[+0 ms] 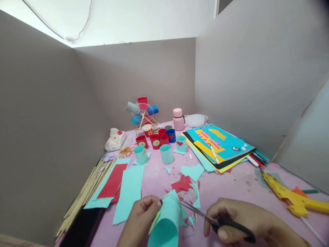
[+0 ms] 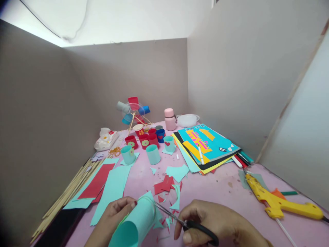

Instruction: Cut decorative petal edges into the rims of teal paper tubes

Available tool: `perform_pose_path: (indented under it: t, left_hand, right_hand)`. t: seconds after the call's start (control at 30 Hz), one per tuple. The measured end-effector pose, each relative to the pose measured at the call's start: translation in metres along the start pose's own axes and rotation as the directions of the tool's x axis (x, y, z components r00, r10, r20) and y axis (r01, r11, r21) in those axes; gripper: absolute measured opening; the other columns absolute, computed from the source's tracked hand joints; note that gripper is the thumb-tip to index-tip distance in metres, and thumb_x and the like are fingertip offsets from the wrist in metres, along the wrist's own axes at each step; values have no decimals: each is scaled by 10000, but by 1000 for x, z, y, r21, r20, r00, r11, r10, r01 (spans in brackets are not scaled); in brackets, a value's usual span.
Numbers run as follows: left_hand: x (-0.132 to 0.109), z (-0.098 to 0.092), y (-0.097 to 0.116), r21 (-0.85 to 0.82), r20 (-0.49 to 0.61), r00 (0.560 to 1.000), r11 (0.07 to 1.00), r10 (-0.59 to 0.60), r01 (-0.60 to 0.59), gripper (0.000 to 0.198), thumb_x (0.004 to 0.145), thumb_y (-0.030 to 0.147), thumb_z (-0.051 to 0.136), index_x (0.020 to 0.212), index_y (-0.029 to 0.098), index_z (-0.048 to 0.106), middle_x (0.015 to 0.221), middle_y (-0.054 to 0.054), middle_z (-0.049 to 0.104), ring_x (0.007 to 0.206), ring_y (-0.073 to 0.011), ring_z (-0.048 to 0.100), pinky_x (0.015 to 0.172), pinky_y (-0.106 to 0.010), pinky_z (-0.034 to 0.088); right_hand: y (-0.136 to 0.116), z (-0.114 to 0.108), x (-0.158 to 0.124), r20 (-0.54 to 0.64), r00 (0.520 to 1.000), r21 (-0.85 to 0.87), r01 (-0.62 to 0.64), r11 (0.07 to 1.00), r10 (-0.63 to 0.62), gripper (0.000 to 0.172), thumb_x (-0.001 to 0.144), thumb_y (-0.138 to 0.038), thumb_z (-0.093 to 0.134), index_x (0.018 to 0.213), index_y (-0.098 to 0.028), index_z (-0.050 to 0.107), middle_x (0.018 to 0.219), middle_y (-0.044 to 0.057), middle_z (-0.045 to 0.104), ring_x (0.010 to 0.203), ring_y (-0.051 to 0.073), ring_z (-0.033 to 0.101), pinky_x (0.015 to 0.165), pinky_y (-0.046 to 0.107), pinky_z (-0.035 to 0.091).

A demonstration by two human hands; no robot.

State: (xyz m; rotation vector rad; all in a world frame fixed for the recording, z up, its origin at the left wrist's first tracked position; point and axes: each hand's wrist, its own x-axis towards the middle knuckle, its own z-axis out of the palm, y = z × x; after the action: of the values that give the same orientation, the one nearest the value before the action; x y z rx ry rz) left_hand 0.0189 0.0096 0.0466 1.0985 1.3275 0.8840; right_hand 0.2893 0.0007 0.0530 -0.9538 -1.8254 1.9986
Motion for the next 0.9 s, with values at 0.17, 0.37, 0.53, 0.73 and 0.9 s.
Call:
perform_pose_path:
  t: [0.17,0.37,0.53,0.73,0.9]
  left_hand:
    - [0,0,0,7,18,1000,1000,7,-7,434,570,555,718,548,149,567,484,56,445,483,-90,346,492,-231,268]
    - [-3,6,-3,-4,47,999,1000,-12,12,409,590,535,718,569,143,602,481,52,465,469,-84,339,471,-226,260]
    - [-7,14,-4,-9,90,995,999,-46,47,377,604,501,726,578,142,616,494,37,501,474,-95,376,472,-233,285]
    - [-8,15,-9,-26,129,989,997,-75,78,370,610,502,725,582,150,618,514,31,517,499,-104,398,487,-238,314]
    - [-5,12,-10,24,166,985,999,-49,45,337,652,471,706,601,150,617,534,34,511,510,-104,397,496,-236,315]
  right_hand:
    - [-4,2,2,23,1000,-26,4,1000,-3,688,618,-660,678,993,-82,677,560,-48,478,442,49,411,392,139,312]
    - [8,5,11,29,999,-25,43,999,-42,642,652,-651,673,998,-110,669,564,-57,451,458,55,388,396,142,297]
    - [16,7,13,8,996,-72,94,993,-93,592,715,-634,635,1045,-144,660,616,-50,465,511,73,383,448,165,306]
    - [22,9,16,-40,982,-76,179,981,-183,595,730,-647,612,1048,-146,660,708,-22,519,617,110,426,556,196,348]
    - [19,10,16,-50,977,-72,203,977,-207,566,730,-638,617,1003,-145,671,695,-23,507,639,123,431,588,210,354]
